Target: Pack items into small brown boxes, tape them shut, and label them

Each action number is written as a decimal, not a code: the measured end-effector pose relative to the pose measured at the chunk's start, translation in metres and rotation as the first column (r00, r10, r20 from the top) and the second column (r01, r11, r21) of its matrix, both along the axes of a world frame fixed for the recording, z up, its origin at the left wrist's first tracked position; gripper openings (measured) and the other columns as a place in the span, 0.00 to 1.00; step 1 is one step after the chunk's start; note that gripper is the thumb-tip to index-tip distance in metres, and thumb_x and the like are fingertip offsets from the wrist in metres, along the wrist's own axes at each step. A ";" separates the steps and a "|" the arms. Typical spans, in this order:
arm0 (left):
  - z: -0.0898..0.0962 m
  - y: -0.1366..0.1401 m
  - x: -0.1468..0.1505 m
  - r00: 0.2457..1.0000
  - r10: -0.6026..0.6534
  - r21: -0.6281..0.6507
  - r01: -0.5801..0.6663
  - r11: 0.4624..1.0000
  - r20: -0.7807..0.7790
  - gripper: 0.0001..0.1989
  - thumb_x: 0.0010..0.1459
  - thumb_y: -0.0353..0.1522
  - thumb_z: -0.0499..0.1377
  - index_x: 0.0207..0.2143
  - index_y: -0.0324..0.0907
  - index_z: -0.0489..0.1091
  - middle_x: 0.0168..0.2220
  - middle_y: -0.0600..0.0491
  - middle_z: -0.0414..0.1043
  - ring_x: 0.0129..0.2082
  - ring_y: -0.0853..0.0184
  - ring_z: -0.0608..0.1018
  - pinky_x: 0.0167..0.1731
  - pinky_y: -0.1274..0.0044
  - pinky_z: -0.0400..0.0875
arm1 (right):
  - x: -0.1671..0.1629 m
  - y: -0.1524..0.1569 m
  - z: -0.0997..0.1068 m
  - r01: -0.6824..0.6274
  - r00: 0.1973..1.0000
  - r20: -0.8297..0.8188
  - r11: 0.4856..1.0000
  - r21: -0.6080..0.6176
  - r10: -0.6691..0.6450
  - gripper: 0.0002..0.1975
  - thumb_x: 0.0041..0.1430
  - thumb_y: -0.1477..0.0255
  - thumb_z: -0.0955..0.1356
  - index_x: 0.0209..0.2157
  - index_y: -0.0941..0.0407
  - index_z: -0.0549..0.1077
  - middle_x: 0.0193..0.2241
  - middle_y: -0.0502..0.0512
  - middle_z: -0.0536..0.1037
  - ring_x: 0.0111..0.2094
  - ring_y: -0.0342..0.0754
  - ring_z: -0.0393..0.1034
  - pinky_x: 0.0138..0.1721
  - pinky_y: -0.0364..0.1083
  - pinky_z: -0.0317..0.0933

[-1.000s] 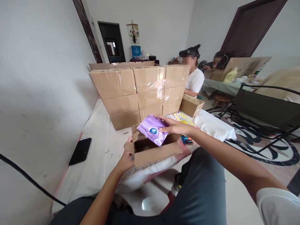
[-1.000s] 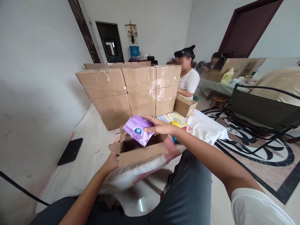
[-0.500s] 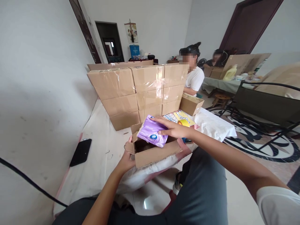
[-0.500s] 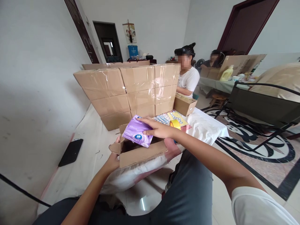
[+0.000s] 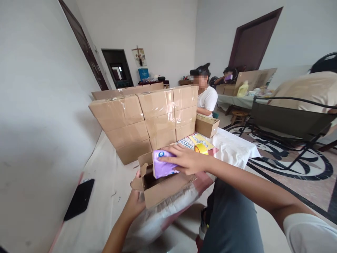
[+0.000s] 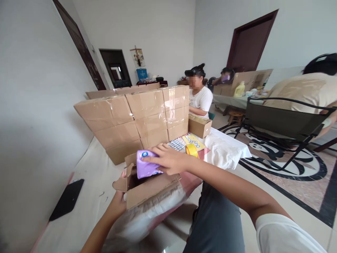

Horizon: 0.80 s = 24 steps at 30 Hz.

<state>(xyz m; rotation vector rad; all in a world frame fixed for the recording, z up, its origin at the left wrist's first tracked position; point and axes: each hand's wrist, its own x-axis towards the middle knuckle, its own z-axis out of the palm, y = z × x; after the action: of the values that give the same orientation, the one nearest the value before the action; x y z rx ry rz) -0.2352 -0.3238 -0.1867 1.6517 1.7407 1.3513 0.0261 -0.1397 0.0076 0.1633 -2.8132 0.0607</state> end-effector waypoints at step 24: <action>0.072 0.058 -0.008 0.523 -0.083 0.098 0.308 0.946 -0.848 0.42 0.56 0.42 0.63 0.70 0.50 0.51 0.52 0.48 0.76 0.54 0.51 0.71 0.59 0.55 0.60 | -0.050 0.028 -0.048 0.063 0.879 0.477 0.986 -0.152 0.017 0.33 0.49 0.73 0.70 0.58 0.40 0.71 0.48 0.51 0.77 0.43 0.54 0.76 0.35 0.48 0.69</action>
<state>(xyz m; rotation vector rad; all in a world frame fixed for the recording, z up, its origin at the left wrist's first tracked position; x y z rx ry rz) -0.2427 -0.2656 -0.1151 2.8785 1.7469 0.6533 -0.0239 -0.1120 -0.0404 0.0838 -3.2833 0.3755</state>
